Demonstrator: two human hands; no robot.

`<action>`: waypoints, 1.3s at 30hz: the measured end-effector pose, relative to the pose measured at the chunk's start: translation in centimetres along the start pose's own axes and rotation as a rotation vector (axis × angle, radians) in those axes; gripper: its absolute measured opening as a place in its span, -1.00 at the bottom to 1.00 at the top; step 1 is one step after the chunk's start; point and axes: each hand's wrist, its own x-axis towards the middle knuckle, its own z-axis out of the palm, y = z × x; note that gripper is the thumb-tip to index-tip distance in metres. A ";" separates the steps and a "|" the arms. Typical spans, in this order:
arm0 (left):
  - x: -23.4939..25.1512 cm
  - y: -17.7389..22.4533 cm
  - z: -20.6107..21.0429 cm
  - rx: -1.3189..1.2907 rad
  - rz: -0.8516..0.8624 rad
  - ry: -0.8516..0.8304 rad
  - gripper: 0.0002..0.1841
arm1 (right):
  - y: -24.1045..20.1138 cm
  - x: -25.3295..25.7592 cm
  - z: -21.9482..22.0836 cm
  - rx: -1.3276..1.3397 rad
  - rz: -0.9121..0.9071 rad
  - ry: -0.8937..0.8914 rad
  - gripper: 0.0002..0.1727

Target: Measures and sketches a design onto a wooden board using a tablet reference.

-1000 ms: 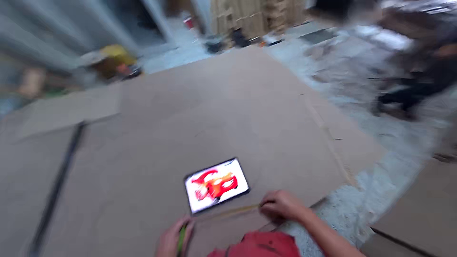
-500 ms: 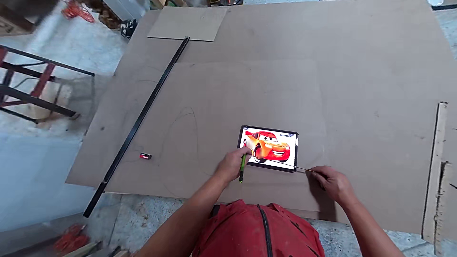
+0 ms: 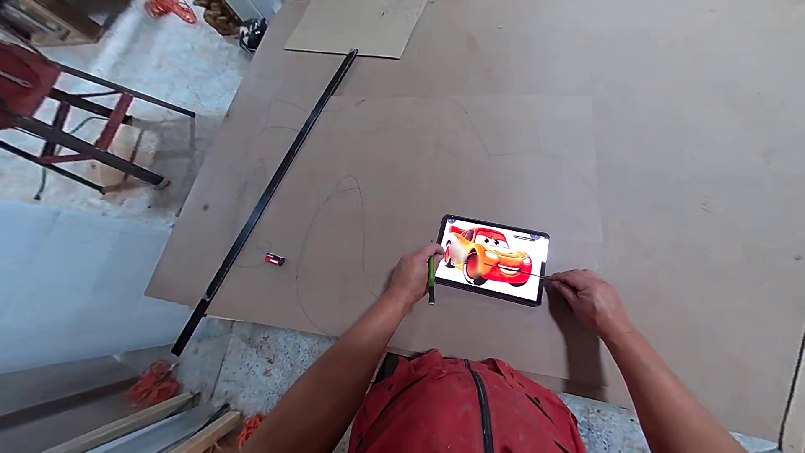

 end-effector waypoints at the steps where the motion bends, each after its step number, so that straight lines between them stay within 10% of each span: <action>1: 0.4 -0.1 0.3 -0.024 -0.018 0.040 -0.79 | -0.2 0.3 0.0 -0.003 -0.003 0.005 -0.81; 39: 1.9 -1.6 2.1 -0.344 -0.216 0.084 -0.80 | -0.1 2.3 -0.8 -0.075 -0.054 -0.011 -0.72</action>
